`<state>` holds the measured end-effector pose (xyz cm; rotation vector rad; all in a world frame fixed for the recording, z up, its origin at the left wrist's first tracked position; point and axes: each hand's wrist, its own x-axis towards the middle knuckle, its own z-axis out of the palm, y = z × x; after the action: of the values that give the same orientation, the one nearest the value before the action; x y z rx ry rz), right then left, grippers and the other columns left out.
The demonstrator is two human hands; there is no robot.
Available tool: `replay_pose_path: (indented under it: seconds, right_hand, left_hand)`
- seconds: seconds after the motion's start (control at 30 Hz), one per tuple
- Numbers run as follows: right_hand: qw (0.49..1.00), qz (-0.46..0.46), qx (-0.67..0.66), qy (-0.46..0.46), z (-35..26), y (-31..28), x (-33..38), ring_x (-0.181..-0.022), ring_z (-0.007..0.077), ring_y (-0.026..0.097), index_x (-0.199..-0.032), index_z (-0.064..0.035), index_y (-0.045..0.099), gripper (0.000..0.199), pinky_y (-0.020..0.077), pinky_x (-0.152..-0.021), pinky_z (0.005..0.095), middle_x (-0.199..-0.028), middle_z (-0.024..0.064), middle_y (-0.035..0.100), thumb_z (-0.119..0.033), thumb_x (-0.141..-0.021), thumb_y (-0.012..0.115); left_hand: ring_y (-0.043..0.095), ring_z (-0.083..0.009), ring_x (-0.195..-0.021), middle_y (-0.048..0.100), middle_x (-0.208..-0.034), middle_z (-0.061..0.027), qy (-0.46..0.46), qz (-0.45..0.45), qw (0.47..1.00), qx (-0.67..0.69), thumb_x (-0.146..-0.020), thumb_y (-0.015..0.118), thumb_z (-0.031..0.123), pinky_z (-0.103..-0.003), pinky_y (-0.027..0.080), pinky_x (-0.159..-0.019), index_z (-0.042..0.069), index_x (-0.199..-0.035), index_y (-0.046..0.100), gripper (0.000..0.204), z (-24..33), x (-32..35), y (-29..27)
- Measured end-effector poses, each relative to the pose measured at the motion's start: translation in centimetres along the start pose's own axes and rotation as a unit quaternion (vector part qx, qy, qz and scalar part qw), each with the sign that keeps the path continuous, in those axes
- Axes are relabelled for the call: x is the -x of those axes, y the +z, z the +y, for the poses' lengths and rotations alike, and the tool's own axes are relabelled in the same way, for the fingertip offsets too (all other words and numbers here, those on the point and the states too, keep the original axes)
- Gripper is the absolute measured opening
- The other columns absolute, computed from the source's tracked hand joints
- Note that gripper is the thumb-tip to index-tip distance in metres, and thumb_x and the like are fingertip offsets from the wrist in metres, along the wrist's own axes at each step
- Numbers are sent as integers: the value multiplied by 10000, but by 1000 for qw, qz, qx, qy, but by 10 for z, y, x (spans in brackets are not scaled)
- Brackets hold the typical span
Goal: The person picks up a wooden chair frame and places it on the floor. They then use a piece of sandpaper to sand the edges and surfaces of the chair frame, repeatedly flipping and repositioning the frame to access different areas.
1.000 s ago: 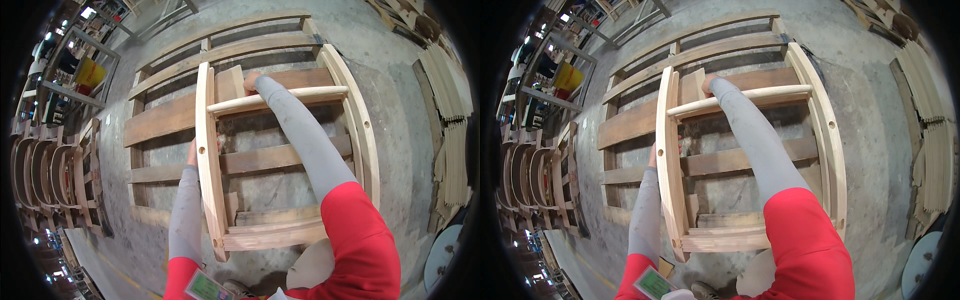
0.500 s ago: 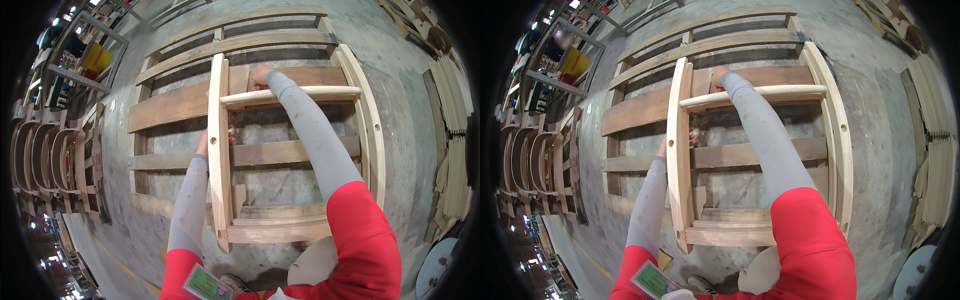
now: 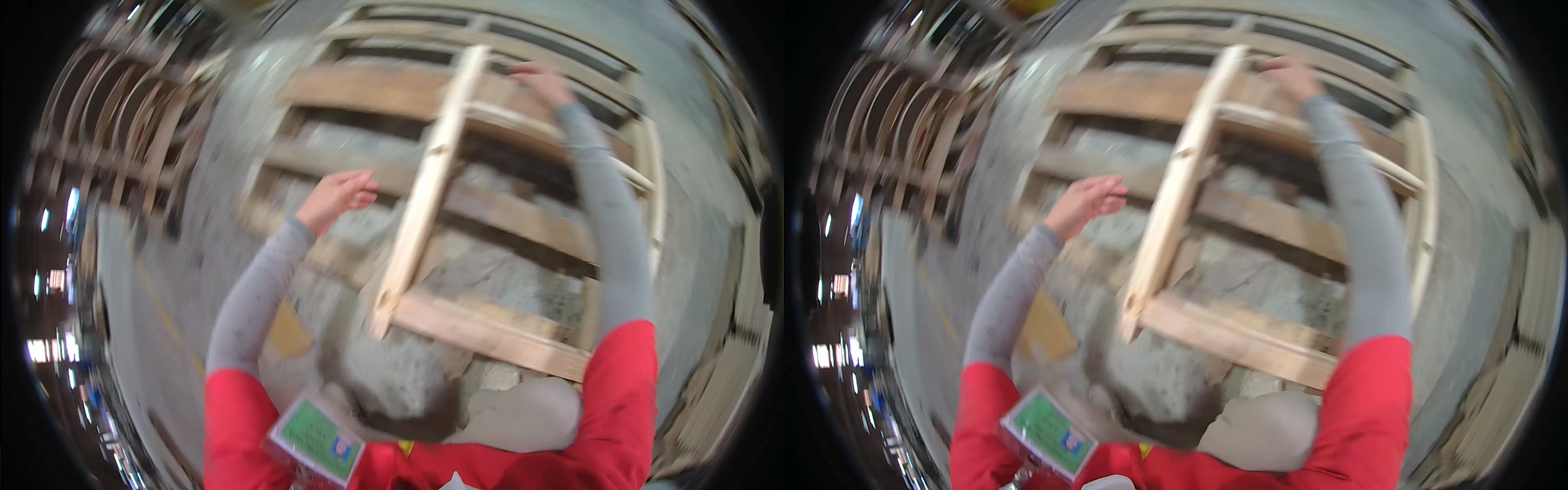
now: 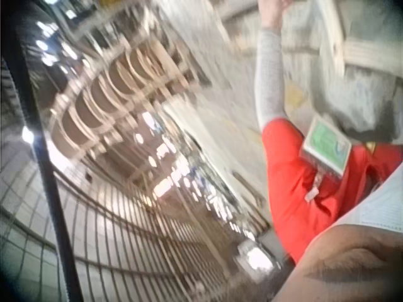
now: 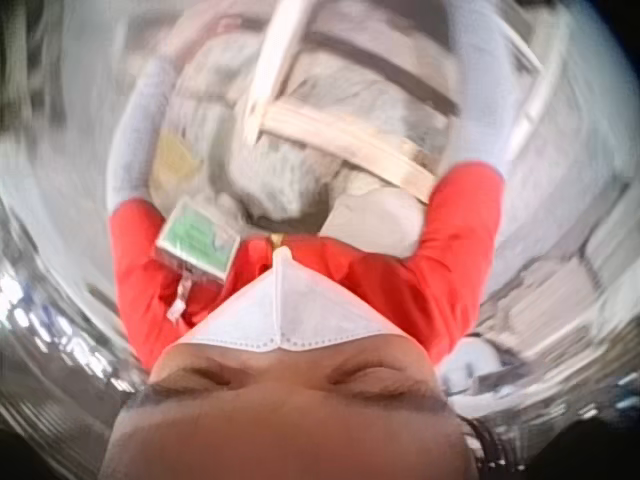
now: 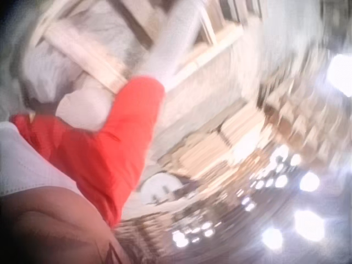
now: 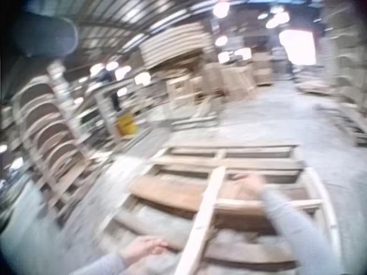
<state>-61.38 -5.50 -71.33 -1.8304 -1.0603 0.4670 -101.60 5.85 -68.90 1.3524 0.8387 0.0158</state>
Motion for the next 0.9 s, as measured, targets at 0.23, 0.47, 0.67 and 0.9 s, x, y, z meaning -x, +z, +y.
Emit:
replay_pose_path:
  seconds: [0.23, 0.47, 0.67, 0.9]
  right_hand:
    - [988, -141, -68, 12, -131, 50, 53, -965, 92, 501, -1108, -91, 536, 349, 352, -823, 242, -1011, 14, 581, -268, -808, 531]
    - [939, -324, 18, -115, -292, 197, 121, -860, 100, 547, -1065, -50, 553, 306, 396, -758, 231, -912, 31, 607, -231, -819, 528]
    - [858, -494, 23, -138, -346, 311, 204, -798, 122, 566, -993, 16, 562, 212, 445, -694, 235, -879, 79, 609, -98, -816, 537]
    - [820, -556, 71, -116, -346, 368, 244, -803, 142, 575, -1005, 22, 555, 240, 456, -732, 253, -879, 95, 608, -109, -805, 552]
  left_hand:
    - [549, -136, -871, 569, -990, -64, -55, 261, 963, -29, -836, 512, 190, -256, 443, -757, -1, -1132, 466, 355, -76, 238, -164]
    - [556, -109, -721, 597, -823, -42, -145, 436, 886, 59, -775, 549, 134, -252, 459, -666, 25, -926, 570, 187, -271, 388, -240]
    - [559, -164, -734, 593, -810, -73, -207, 534, 808, -135, -699, 638, 216, -280, 451, -678, 10, -904, 561, 300, -395, 354, -228]
    - [569, -181, -844, 574, -945, -104, -77, 405, 891, 189, -716, 648, 155, -311, 464, -698, -13, -1016, 493, 377, -419, 345, -262]
